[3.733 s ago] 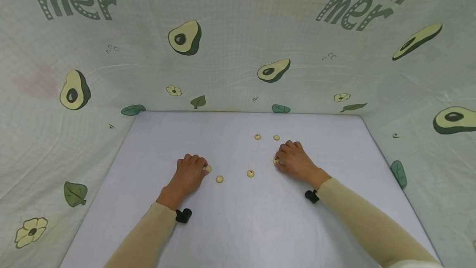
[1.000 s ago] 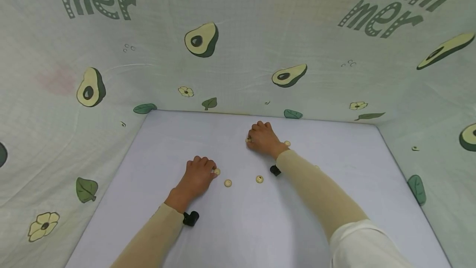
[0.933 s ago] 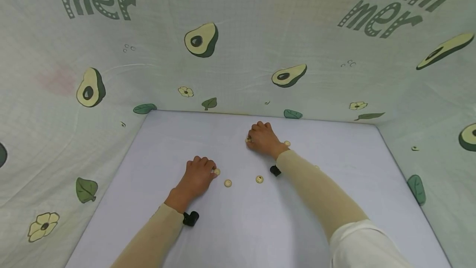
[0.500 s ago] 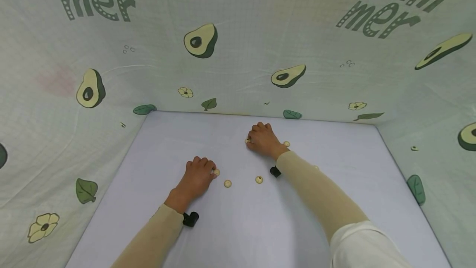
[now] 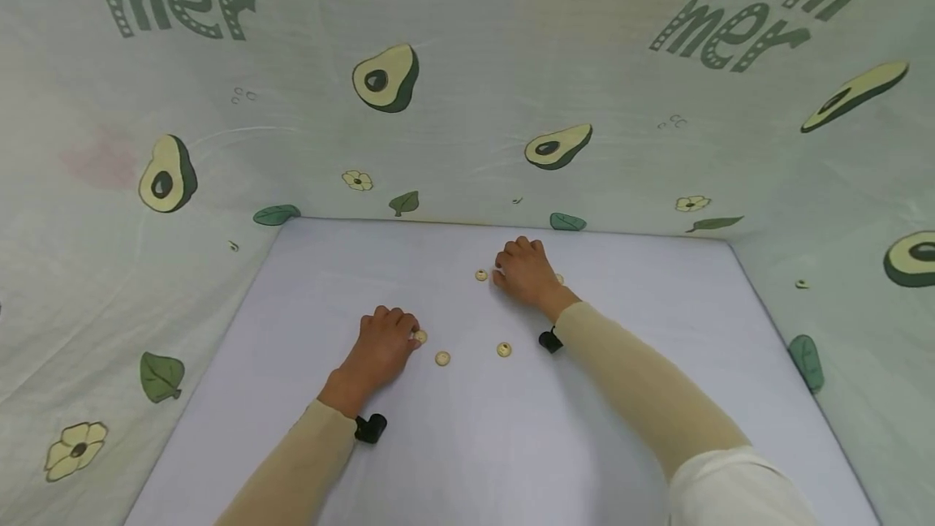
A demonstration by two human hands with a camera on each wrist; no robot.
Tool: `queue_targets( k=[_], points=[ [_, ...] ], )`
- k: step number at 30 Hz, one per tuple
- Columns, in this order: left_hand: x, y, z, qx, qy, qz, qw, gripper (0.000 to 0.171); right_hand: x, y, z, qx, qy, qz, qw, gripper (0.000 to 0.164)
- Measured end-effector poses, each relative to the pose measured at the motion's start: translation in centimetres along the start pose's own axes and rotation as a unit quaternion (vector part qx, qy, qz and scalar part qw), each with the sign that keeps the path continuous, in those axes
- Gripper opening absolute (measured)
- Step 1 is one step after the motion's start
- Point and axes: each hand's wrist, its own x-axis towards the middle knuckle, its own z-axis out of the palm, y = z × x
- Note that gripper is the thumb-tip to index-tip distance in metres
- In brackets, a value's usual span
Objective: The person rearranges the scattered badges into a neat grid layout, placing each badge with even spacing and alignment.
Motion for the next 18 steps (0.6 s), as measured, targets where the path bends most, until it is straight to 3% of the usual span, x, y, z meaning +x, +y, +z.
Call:
queue_targets(
  k=[10,18],
  points=[
    [0.0,-0.1,0.0,0.005,0.003,0.003,1.0,0.022,-4.3,-0.3,-0.8,-0.044,0.066,-0.025,0.997,0.019],
    [-0.1,0.0,-0.1,0.0,0.006,0.001,1.0,0.022,-9.2,-1.4,-0.3,-0.02,0.061,-0.033,0.997,0.022]
  ],
)
